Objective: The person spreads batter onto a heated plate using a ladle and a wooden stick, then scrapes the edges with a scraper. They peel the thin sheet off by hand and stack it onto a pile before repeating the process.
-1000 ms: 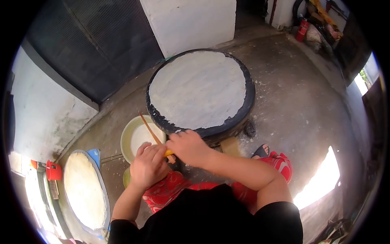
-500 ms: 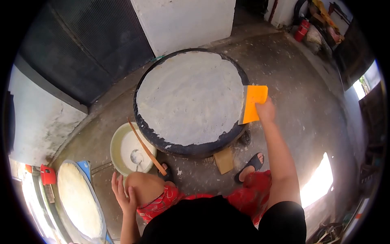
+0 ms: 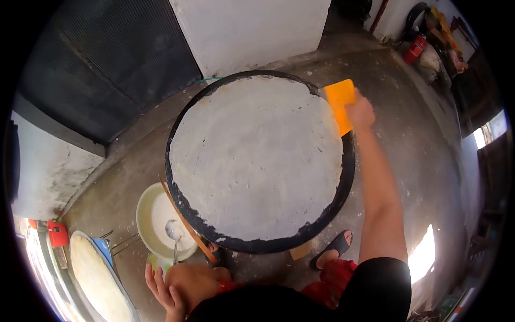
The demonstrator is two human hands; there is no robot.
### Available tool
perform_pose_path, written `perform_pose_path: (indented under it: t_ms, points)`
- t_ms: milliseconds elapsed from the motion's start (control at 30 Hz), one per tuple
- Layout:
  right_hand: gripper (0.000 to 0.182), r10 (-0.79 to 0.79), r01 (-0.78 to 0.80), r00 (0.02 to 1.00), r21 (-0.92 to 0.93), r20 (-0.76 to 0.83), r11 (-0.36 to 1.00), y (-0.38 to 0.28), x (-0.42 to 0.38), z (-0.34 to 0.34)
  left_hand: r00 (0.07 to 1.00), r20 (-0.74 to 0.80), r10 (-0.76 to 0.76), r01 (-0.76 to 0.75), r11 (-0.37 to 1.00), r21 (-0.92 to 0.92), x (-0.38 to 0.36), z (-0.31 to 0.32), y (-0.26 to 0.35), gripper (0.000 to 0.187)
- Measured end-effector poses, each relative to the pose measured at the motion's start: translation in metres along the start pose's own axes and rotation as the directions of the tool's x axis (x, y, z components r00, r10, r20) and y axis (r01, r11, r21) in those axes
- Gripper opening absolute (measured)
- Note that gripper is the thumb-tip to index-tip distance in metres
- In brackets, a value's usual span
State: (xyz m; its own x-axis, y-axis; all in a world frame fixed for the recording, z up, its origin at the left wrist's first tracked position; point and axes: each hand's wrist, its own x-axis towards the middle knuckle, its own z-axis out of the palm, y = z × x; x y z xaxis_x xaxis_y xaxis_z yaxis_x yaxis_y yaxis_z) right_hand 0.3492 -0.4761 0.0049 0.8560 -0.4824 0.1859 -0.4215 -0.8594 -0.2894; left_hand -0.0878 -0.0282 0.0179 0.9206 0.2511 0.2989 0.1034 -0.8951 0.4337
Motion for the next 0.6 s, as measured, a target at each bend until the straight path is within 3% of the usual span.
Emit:
perform_pose_path:
  t_ms: [67,133,200,267,333,433,533,600]
  points:
    - [0.06,0.031,-0.032,0.997,0.017,0.071,0.999,-0.014,0.024,0.008,1.0,0.005,0.013,-0.013,0.999,-0.038,0.009,0.007,-0.001,0.045]
    - [0.061,-0.137,0.11,0.986,0.236,0.099,0.965,-0.014,0.049,0.033,0.997,0.073,-0.007,0.009,1.0,-0.028,0.03,0.001,0.018,0.043]
    - [0.06,-0.214,0.201,0.975,0.183,0.055,0.962,-0.042,0.058,0.051,0.989,0.14,-0.035,0.038,0.999,-0.021,0.042,0.002,0.025,0.042]
    - [0.056,-0.178,0.184,0.98,-0.06,0.086,0.981,-0.073,0.063,0.042,0.987,0.16,-0.016,0.016,1.0,-0.002,0.047,0.005,0.021,0.04]
    - [0.056,-0.105,0.112,0.986,-0.045,0.133,0.993,-0.086,0.084,0.05,0.986,0.16,-0.042,0.043,0.999,0.0,0.049,0.006,0.016,0.04]
    - [0.057,-0.254,0.257,0.951,0.009,0.179,0.966,-0.117,0.097,0.06,0.985,0.161,-0.059,0.059,0.998,0.004,0.056,0.012,0.015,0.039]
    - [0.055,-0.391,0.409,0.907,-0.103,0.158,0.907,-0.167,0.085,0.076,0.982,0.179,-0.055,0.048,0.998,0.046,0.062,0.011,0.009,0.039]
    - [0.055,-0.364,0.384,0.914,-0.094,0.177,0.918,-0.184,0.093,0.085,0.98,0.187,-0.066,0.055,0.996,0.067,0.064,0.011,0.006,0.039]
